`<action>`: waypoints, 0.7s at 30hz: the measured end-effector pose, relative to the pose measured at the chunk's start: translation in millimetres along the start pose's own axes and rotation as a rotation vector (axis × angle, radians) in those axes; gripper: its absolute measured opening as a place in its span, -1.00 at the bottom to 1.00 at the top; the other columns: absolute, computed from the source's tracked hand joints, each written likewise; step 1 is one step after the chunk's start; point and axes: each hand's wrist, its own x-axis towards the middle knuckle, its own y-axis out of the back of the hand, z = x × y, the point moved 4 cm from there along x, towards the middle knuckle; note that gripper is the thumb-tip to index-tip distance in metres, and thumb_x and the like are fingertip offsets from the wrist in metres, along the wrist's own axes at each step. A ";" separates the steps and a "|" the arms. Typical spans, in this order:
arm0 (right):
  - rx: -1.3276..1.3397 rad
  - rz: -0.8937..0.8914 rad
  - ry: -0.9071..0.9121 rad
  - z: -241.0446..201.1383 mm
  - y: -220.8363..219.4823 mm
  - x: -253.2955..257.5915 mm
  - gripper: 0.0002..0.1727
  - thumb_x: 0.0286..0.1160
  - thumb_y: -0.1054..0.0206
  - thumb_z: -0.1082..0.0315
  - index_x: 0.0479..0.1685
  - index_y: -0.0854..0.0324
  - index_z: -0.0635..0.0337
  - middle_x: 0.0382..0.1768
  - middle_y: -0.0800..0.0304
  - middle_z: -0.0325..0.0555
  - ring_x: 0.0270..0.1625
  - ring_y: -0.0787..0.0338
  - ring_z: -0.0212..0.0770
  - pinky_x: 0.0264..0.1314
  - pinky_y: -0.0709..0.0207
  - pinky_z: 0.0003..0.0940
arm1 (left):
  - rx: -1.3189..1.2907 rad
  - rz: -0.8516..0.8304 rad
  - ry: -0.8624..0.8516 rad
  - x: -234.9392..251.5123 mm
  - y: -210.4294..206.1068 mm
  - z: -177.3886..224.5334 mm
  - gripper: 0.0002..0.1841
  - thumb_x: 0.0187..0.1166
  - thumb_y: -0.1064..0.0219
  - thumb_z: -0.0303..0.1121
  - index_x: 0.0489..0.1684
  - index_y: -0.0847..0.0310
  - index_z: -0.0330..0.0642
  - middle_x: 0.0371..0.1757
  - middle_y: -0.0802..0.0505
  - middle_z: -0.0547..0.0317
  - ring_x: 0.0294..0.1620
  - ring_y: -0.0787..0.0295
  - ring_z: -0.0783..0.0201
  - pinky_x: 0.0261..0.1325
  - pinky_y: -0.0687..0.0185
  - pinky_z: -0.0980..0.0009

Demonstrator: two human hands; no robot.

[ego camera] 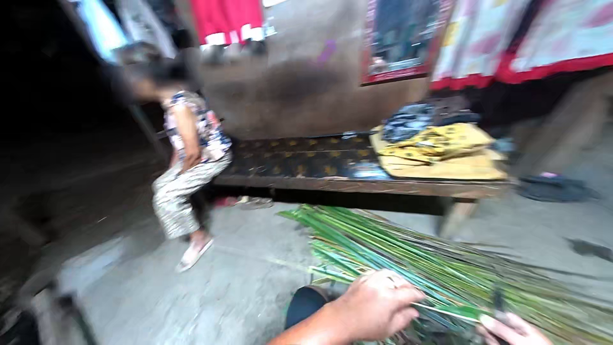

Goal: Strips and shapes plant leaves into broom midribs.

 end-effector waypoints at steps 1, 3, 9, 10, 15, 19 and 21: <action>0.008 0.025 -0.001 1.7 1.1 -0.8 -0.79 0.61 -0.22 0.36 0.13 -0.52 0.17 -0.44 -0.72 -0.35 -0.50 -0.67 -0.43 -0.40 -0.66 -0.44 | 0.065 -0.097 0.048 17.2 -16.5 -6.5 -0.62 0.76 -0.23 -0.20 0.46 -0.66 -0.08 0.36 -0.81 0.06 0.52 -0.64 0.09 0.60 -0.50 0.09; 0.080 0.076 0.020 5.0 5.2 -5.0 -0.81 0.57 -0.22 0.42 0.08 -0.55 0.21 -0.50 -0.73 -0.28 -0.57 -0.66 -0.40 -0.48 -0.63 -0.46 | 0.085 -0.372 0.176 43.5 -49.1 -17.4 -0.52 0.84 -0.10 -0.12 0.62 -0.49 -0.11 0.45 -0.73 -0.10 0.56 -0.60 -0.07 0.59 -0.45 -0.11; 0.262 0.183 0.127 4.2 29.4 -19.9 -0.91 0.49 -0.29 0.43 -0.13 -0.61 0.22 -0.59 -0.71 -0.17 -0.65 -0.63 -0.37 -0.58 -0.56 -0.49 | -0.159 -0.540 0.205 72.5 -73.8 2.6 -0.60 0.86 -0.01 -0.21 0.14 -0.71 -0.33 -0.07 -0.85 -0.21 0.03 -0.83 -0.13 0.19 -0.67 -0.17; 0.276 0.195 0.132 3.2 32.5 -23.8 -0.91 0.49 -0.30 0.43 -0.14 -0.60 0.23 -0.60 -0.70 -0.16 -0.66 -0.62 -0.36 -0.59 -0.55 -0.49 | -0.232 -0.513 0.216 74.1 -71.6 7.9 -0.61 0.83 -0.03 -0.25 0.12 -0.72 -0.35 -0.12 -0.85 -0.18 -0.05 -0.82 -0.05 0.15 -0.68 -0.07; 0.247 0.194 0.184 -5.1 31.6 -41.8 -0.81 0.49 -0.33 0.38 -0.02 -0.64 0.25 -0.54 -0.74 -0.14 -0.63 -0.66 -0.35 -0.57 -0.60 -0.49 | -0.428 -0.522 0.380 67.3 -72.4 18.5 -0.73 0.75 -0.18 -0.30 -0.08 -0.72 -0.35 -0.35 -0.80 0.09 -0.40 -0.68 0.32 -0.19 -0.65 0.32; 0.206 0.179 0.192 -13.9 27.0 -57.9 -0.85 0.52 -0.34 0.39 -0.04 -0.64 0.24 -0.50 -0.77 -0.14 -0.61 -0.69 -0.35 -0.53 -0.62 -0.51 | -0.878 -0.510 0.620 37.7 -79.3 26.6 -0.80 0.75 -0.14 -0.35 -0.11 -0.67 -0.23 -0.44 -0.80 0.31 -0.64 -0.55 0.55 -0.55 -0.45 0.62; 0.195 0.112 0.190 -15.8 26.1 -63.8 -0.89 0.54 -0.34 0.38 -0.09 -0.64 0.20 -0.51 -0.76 -0.17 -0.60 -0.69 -0.36 -0.53 -0.61 -0.52 | -1.035 -0.571 0.623 21.2 -78.8 32.3 -0.78 0.74 -0.10 -0.35 -0.09 -0.69 -0.19 -0.42 -0.83 0.30 -0.59 -0.64 0.52 -0.51 -0.55 0.61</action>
